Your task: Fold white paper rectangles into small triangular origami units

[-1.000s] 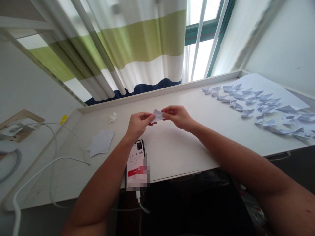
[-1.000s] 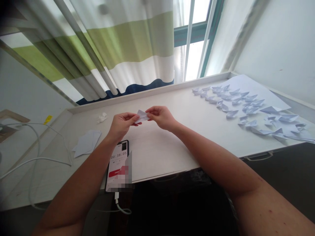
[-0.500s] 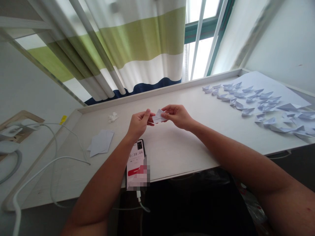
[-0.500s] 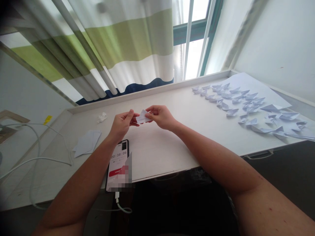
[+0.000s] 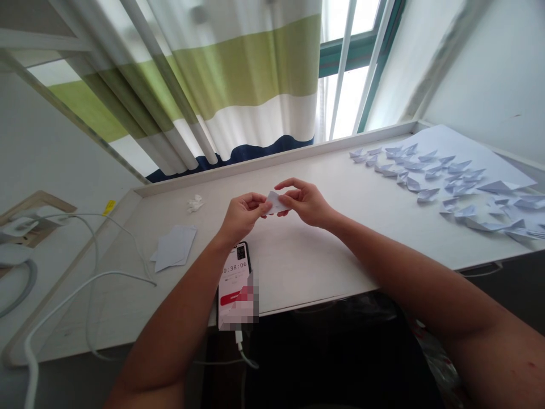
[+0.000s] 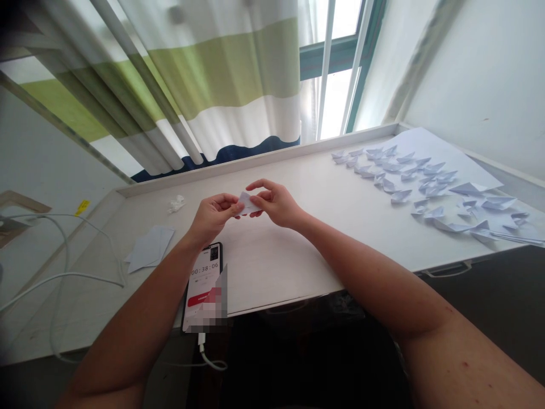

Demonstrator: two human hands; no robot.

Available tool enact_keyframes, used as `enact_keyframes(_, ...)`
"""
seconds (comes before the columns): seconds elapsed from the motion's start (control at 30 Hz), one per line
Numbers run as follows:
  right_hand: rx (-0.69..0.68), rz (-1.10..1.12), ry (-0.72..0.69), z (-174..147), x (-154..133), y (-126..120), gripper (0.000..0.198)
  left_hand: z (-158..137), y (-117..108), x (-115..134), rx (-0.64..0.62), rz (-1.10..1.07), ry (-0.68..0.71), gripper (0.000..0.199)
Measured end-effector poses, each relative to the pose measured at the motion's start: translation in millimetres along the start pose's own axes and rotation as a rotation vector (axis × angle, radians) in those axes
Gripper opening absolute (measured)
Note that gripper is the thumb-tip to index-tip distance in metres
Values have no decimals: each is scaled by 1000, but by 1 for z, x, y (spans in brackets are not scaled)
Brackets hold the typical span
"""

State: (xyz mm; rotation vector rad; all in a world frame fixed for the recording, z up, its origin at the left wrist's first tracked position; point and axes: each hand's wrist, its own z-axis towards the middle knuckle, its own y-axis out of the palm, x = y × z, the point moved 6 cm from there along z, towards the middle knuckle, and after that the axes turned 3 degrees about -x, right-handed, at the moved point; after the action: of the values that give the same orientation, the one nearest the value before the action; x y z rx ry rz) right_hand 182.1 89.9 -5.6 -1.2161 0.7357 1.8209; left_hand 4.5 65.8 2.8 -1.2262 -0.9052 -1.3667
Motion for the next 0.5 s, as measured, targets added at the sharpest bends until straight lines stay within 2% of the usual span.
enact_keyframes(0.23, 30, -109, -46, -1, -9, -2, 53, 0, 3, 8, -17, 46, 124, 33)
enact_keyframes(0.5, 37, -143, -54, -2, -1, -3, 39, -3, -3, 10, 31, 61, 94, 40)
